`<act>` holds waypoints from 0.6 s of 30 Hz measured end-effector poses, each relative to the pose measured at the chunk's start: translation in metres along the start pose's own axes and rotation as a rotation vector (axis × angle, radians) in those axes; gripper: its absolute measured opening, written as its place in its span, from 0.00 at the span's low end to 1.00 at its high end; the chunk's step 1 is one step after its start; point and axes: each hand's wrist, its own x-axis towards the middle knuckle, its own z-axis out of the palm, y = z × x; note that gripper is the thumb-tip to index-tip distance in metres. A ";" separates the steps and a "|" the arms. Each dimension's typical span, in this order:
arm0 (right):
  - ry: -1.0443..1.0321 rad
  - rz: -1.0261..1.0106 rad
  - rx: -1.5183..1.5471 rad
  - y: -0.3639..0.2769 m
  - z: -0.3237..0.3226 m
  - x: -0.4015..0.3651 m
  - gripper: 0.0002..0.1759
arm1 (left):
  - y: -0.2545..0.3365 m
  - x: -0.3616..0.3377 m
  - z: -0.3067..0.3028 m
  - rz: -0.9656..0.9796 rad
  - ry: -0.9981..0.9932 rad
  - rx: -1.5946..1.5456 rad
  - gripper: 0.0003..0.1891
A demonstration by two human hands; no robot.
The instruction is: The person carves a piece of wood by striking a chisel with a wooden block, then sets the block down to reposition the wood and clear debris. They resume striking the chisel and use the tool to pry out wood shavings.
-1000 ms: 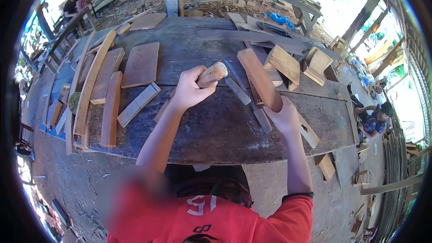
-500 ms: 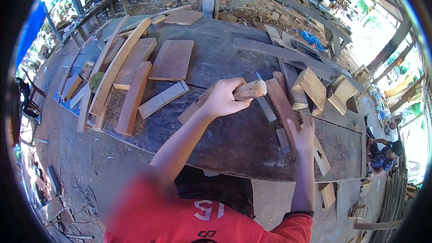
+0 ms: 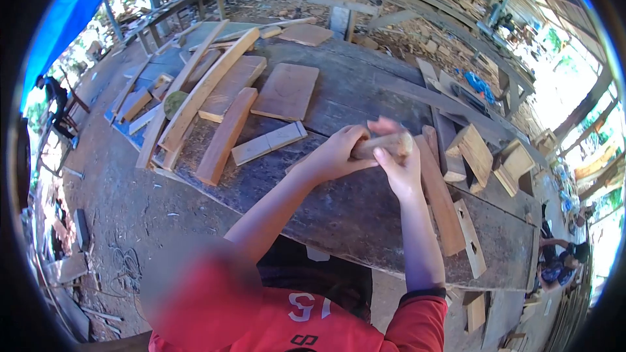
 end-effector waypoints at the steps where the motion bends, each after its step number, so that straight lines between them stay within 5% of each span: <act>1: -0.013 -0.030 -0.014 0.002 0.002 -0.003 0.24 | -0.008 -0.013 -0.003 -0.084 0.007 0.129 0.27; 5: -0.033 0.011 0.015 0.016 0.002 -0.016 0.20 | -0.046 -0.061 -0.001 -0.427 0.051 0.630 0.36; 8: 0.000 0.021 -0.033 0.021 0.005 -0.020 0.17 | -0.053 -0.069 -0.001 -0.577 -0.028 0.521 0.40; 18: 0.083 0.030 0.002 0.040 0.006 -0.035 0.09 | -0.054 -0.071 0.004 -0.620 -0.013 0.539 0.38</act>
